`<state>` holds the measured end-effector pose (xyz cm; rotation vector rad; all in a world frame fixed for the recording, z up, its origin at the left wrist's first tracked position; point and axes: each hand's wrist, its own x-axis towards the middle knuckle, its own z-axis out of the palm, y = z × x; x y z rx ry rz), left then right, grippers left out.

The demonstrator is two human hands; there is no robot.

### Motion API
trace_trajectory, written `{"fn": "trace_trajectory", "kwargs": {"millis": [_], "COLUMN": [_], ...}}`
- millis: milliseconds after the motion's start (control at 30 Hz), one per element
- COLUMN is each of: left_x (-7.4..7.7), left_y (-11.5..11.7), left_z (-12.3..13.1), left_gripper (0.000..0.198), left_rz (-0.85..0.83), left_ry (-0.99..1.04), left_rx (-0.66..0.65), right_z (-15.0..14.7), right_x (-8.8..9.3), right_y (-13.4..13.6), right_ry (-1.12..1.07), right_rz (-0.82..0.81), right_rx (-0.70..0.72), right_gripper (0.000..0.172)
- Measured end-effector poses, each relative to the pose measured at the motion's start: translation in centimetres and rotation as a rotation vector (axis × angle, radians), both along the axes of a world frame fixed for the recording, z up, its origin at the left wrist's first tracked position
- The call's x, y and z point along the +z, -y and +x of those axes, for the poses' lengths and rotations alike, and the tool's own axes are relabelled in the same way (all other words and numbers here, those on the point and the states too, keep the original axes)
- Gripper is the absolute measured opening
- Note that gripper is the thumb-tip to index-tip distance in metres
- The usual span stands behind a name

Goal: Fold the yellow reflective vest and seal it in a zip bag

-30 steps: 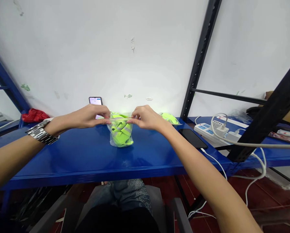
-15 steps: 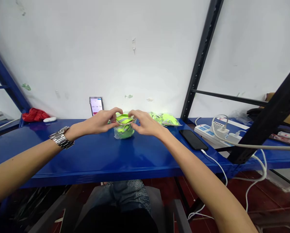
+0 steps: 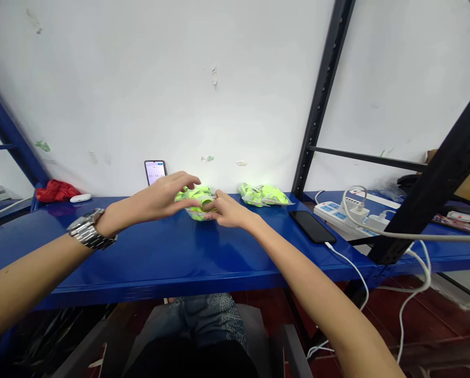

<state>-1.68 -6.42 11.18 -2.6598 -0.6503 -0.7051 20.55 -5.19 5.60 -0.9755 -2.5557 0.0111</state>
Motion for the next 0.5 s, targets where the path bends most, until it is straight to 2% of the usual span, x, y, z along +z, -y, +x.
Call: {"fn": "trace_trajectory", "kwargs": {"millis": [67, 100, 233, 333, 500], "left_x": [-0.6, -1.0, -2.4, -2.6, -2.2], "left_y": [0.1, -0.1, -1.2, -1.5, -1.5], "left_z": [0.0, -0.1, -0.5, -0.4, 0.0], "left_gripper": [0.045, 0.043, 0.018, 0.008, 0.029], "left_rz": [-0.016, -0.032, -0.034, -0.015, -0.042], "left_ry": [-0.111, -0.138, -0.026, 0.028, 0.008], "left_rx": [0.013, 0.020, 0.006, -0.030, -0.009], "right_z": [0.0, 0.1, 0.2, 0.6, 1.6], "right_x": [-0.2, -0.1, 0.9, 1.9, 2.4], "right_y": [-0.2, -0.3, 0.0, 0.7, 1.4], "right_ry": [-0.079, -0.115, -0.266, -0.387, -0.545], "right_rz": [0.008, 0.013, 0.050, 0.054, -0.026], "right_rx": [0.017, 0.029, 0.075, 0.093, 0.124], "right_gripper": [0.023, 0.023, 0.021, 0.018, 0.021]}}
